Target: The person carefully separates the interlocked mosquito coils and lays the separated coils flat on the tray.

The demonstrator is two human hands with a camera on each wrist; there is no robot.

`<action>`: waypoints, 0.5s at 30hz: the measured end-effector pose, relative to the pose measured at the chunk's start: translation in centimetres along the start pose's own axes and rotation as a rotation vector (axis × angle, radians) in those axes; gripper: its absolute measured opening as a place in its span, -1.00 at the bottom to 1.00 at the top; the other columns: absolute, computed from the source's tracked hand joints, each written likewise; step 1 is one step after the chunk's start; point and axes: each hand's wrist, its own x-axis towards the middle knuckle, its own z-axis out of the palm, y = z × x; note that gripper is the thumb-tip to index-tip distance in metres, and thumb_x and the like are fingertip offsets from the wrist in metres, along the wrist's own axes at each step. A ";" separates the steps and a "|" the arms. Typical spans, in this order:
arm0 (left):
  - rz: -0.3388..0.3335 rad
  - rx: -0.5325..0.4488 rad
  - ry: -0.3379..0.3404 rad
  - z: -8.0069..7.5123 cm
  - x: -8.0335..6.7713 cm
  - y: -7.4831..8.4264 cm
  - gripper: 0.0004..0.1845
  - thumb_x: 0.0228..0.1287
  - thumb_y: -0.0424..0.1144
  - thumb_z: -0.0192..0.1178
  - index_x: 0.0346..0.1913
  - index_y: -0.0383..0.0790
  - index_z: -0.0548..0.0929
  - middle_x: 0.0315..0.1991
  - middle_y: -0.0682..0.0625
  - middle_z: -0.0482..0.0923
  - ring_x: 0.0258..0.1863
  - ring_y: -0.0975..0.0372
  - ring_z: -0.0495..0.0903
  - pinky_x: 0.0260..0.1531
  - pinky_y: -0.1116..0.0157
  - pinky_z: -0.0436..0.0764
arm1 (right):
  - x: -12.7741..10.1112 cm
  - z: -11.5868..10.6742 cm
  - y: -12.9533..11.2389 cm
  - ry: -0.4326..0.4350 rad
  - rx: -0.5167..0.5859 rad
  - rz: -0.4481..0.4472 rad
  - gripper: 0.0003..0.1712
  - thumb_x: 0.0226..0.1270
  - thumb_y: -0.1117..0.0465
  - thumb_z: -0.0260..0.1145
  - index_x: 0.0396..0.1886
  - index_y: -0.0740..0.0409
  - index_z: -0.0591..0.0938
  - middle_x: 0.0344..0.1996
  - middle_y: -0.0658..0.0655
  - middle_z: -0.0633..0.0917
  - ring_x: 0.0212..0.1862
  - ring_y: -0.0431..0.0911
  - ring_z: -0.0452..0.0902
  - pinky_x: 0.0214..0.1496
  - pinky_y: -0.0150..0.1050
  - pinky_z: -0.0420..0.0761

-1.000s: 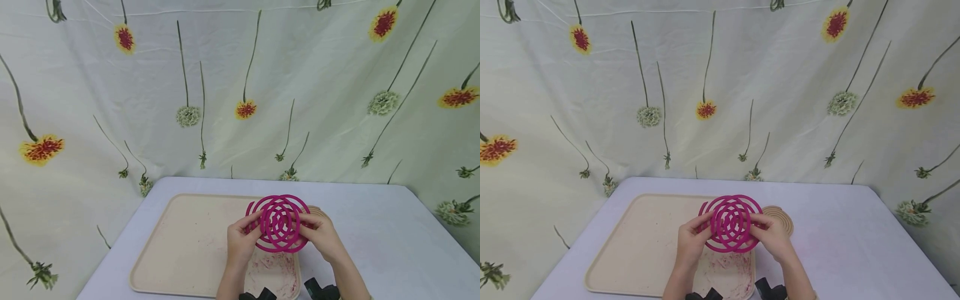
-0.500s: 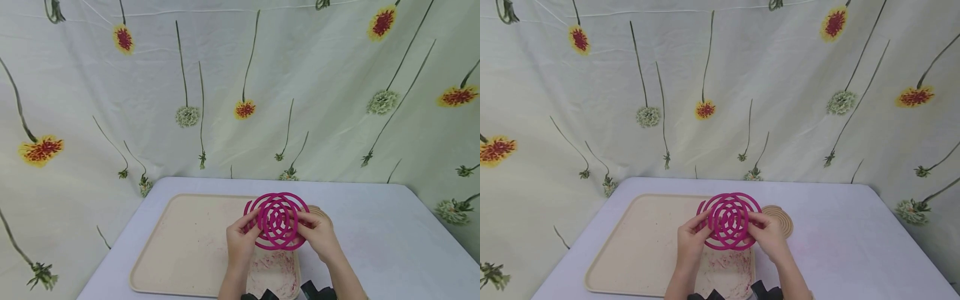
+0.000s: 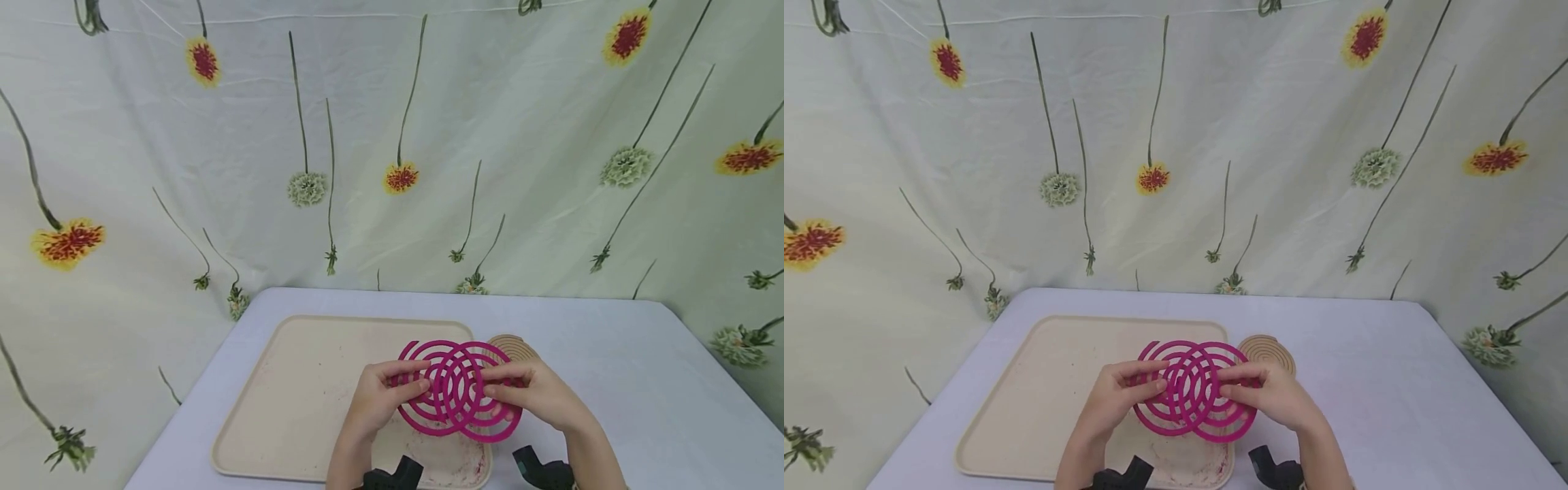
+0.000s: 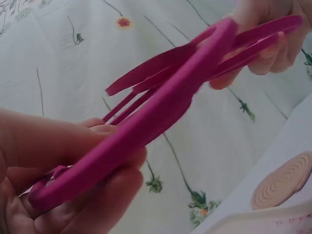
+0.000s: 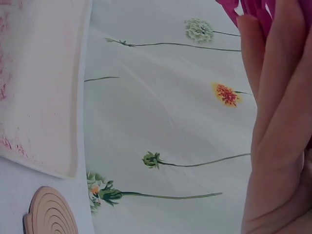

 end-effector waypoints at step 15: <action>0.080 -0.270 0.492 4.7 0.5 0.0 -0.71 0.16 -0.39 0.29 -0.03 -0.36 0.66 -0.25 -0.17 0.58 -0.35 0.25 0.53 -0.26 0.37 0.64 | 1.8 3.7 -0.1 0.556 0.075 -0.090 -0.67 0.15 0.46 0.32 -0.05 0.43 0.62 -0.14 0.21 0.50 -0.08 -0.08 0.41 -0.22 -0.30 0.65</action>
